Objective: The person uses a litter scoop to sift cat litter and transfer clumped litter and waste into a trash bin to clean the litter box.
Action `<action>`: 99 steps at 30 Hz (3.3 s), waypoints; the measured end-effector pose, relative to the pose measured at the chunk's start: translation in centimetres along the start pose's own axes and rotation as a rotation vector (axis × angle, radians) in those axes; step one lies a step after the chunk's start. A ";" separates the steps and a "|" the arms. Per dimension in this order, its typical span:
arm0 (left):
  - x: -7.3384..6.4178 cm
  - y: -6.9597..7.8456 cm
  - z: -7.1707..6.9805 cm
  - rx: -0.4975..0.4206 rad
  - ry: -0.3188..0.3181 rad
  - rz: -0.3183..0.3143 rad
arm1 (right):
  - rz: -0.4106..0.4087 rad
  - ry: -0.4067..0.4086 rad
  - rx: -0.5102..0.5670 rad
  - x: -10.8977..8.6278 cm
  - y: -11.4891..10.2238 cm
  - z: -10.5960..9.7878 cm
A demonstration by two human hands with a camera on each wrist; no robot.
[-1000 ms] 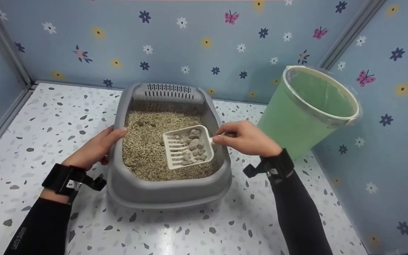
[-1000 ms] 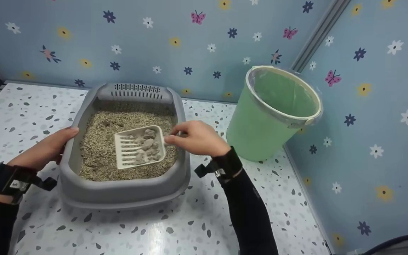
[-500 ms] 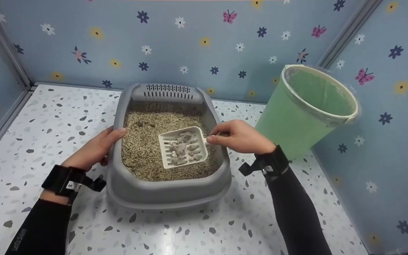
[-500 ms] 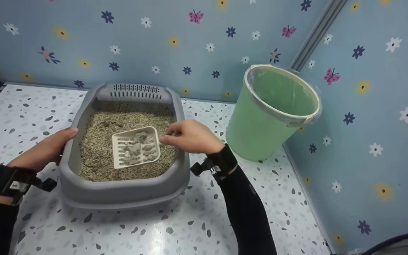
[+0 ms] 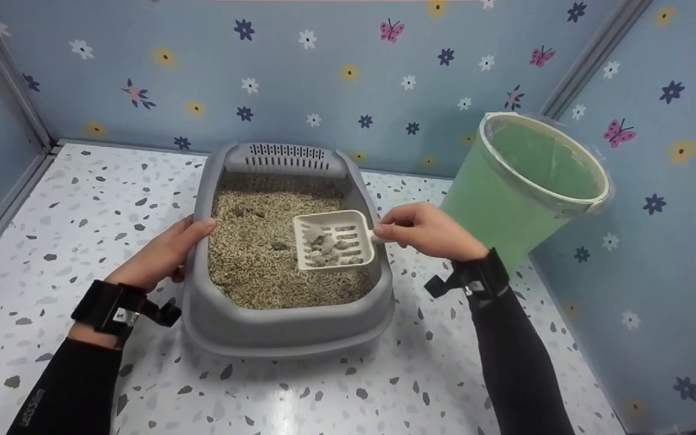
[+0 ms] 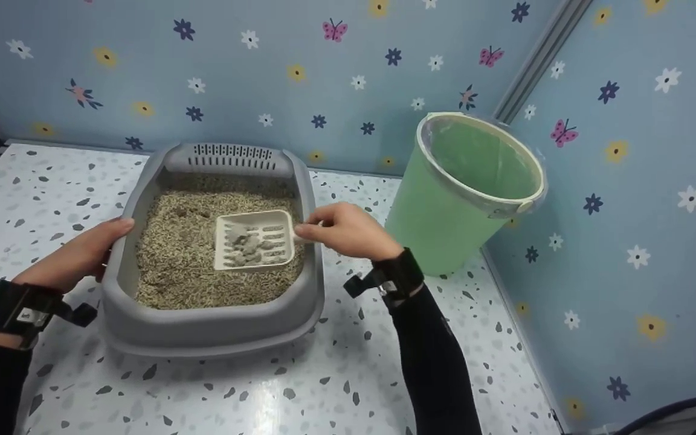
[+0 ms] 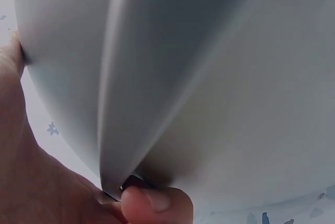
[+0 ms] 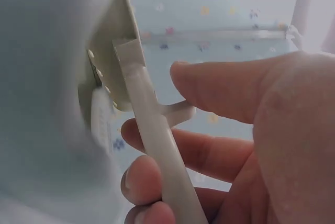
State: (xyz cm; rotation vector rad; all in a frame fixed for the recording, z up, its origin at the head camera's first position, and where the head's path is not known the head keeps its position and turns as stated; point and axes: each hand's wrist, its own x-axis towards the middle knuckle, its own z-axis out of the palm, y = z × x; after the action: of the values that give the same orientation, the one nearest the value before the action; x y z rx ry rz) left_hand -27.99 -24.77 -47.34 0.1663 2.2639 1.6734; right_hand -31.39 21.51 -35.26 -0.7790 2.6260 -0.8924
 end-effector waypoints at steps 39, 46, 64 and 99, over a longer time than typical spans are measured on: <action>0.0 0.2 0.1 -0.026 0.006 0.000 | 0.115 0.253 0.303 -4.4 0.2 -9.1; 0.1 0.1 0.1 -0.014 0.010 0.000 | 0.212 0.398 0.308 -6.7 0.8 -13.1; 0.1 0.1 0.0 0.008 0.012 -0.009 | 0.369 0.618 0.354 -11.4 7.1 -19.6; -0.2 0.2 0.0 -0.038 0.014 -0.010 | 0.460 0.745 -0.496 -9.9 7.3 -16.6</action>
State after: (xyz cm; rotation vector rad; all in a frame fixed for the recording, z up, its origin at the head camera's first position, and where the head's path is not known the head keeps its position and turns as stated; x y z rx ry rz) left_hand -27.81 -24.79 -47.11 0.1351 2.2375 1.7167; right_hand -32.83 40.03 -26.15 0.1569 3.5235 -0.4400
